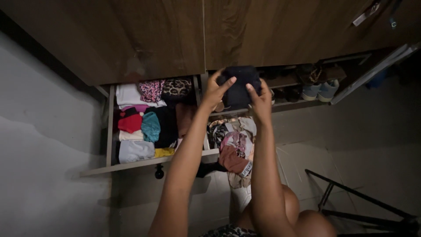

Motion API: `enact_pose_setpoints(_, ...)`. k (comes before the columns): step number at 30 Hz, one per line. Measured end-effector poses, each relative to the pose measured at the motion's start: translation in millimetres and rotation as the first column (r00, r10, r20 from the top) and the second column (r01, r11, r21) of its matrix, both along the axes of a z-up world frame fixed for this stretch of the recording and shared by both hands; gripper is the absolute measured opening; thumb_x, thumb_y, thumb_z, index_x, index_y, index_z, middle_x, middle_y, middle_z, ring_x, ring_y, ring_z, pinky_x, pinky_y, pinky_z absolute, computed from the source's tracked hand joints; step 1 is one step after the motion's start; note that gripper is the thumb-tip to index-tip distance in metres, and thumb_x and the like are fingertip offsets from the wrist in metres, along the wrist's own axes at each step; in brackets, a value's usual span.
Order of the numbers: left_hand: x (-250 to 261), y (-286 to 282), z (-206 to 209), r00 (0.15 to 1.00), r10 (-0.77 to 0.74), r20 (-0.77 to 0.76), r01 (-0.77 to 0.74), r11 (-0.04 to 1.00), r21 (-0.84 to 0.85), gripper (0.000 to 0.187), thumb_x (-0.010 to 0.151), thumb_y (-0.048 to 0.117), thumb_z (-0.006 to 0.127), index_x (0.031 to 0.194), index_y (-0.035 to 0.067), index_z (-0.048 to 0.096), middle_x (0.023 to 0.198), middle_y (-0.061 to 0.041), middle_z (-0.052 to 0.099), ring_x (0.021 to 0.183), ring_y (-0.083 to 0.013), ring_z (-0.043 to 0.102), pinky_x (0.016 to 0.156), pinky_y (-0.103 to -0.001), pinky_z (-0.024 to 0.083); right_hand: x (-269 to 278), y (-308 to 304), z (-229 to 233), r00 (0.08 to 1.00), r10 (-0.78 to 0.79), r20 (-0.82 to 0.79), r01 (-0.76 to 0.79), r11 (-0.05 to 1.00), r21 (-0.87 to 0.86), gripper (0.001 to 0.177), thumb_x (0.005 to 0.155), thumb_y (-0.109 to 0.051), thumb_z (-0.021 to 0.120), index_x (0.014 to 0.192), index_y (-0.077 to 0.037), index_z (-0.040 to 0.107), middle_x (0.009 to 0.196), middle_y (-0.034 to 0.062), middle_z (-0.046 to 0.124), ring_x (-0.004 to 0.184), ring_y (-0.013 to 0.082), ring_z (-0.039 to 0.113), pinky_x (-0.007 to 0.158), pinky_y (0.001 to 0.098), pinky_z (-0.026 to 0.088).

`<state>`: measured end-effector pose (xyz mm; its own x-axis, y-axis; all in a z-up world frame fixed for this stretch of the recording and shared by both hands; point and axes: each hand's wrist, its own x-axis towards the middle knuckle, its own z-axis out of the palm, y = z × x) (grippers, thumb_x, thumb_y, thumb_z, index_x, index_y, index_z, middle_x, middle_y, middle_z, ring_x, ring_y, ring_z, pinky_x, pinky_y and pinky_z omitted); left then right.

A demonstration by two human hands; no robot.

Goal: Organizing and folding underwear into a bedroom wardrobe drawer.

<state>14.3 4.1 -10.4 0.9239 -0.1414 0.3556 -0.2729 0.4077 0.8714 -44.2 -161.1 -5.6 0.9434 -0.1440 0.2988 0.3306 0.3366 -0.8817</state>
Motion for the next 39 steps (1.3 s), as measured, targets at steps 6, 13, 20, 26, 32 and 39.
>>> enact_pose_setpoints(6, 6, -7, -12, 0.995, 0.048, 0.085, -0.059, 0.990, 0.124, 0.045, 0.094, 0.026, 0.081, 0.127, -0.002, 0.068, 0.115, -0.006, 0.074, 0.105, -0.0132, 0.067, 0.095, -0.030, 0.055, -12, 13, 26, 0.982, -0.188, 0.034, 0.191, 0.964, -0.184, 0.038, 0.098, -0.014, 0.072, 0.131, -0.008, 0.054, 0.116, 0.0005, 0.066, 0.104, 0.0101, 0.063, 0.090, 0.0259, 0.054)
enact_pose_setpoints(13, 19, -10, -31, 0.980, 0.190, 0.067, -0.200, 0.958, 0.205, 0.053, 0.099, 0.040, 0.070, 0.133, 0.000, 0.063, 0.126, -0.004, 0.069, 0.118, -0.0151, 0.063, 0.101, -0.030, 0.047, -3, 16, 13, 0.978, -0.209, 0.005, 0.208, 0.969, -0.137, 0.031, 0.094, -0.010, 0.076, 0.122, -0.004, 0.063, 0.110, 0.0031, 0.072, 0.098, 0.0126, 0.067, 0.086, 0.0273, 0.057)
enact_pose_setpoints(20, 3, -14, -13, 0.909, 0.389, 0.149, -0.415, 0.819, 0.395, 0.058, 0.094, 0.050, 0.071, 0.121, 0.000, 0.066, 0.111, -0.014, 0.072, 0.105, -0.0240, 0.069, 0.090, -0.034, 0.051, 5, 20, -2, 0.968, -0.237, 0.079, 0.245, 0.962, -0.116, 0.032, 0.095, -0.008, 0.076, 0.123, -0.004, 0.061, 0.111, 0.0022, 0.070, 0.100, 0.0104, 0.066, 0.089, 0.0255, 0.055)
enact_pose_setpoints(26, -4, -7, 2, 0.871, 0.443, 0.214, -0.489, 0.736, 0.468, 0.057, 0.091, 0.051, 0.074, 0.114, 0.000, 0.068, 0.095, -0.018, 0.075, 0.088, -0.0238, 0.074, 0.077, -0.036, 0.056, 15, 20, -27, 0.984, -0.176, -0.007, 0.172, 0.971, -0.163, 0.035, 0.097, -0.012, 0.075, 0.126, -0.004, 0.058, 0.112, 0.0033, 0.067, 0.101, 0.0117, 0.063, 0.090, 0.0268, 0.053)
enact_pose_setpoints(32, 13, 6, -21, 0.937, 0.307, 0.170, -0.350, 0.780, 0.519, 0.063, 0.082, 0.048, 0.083, 0.118, 0.002, 0.061, 0.099, -0.016, 0.071, 0.091, -0.0261, 0.069, 0.081, -0.037, 0.054, 14, 29, -36, 0.969, -0.248, 0.005, 0.241, 0.938, -0.247, 0.048, 0.096, -0.012, 0.076, 0.135, -0.004, 0.049, 0.122, 0.0093, 0.064, 0.109, 0.0165, 0.062, 0.095, 0.0293, 0.053)
enact_pose_setpoints(39, 44, 49, -54, 0.899, 0.250, 0.360, -0.419, 0.731, 0.539, 0.067, 0.079, 0.042, 0.091, 0.126, 0.005, 0.060, 0.116, -0.016, 0.068, 0.108, -0.0279, 0.065, 0.095, -0.040, 0.053, -23, 59, -35, 0.904, -0.401, 0.148, 0.423, 0.791, -0.443, 0.096, 0.086, -0.014, 0.083, 0.155, 0.000, 0.018, 0.144, 0.0228, 0.042, 0.123, 0.0308, 0.055, 0.104, 0.0387, 0.048)
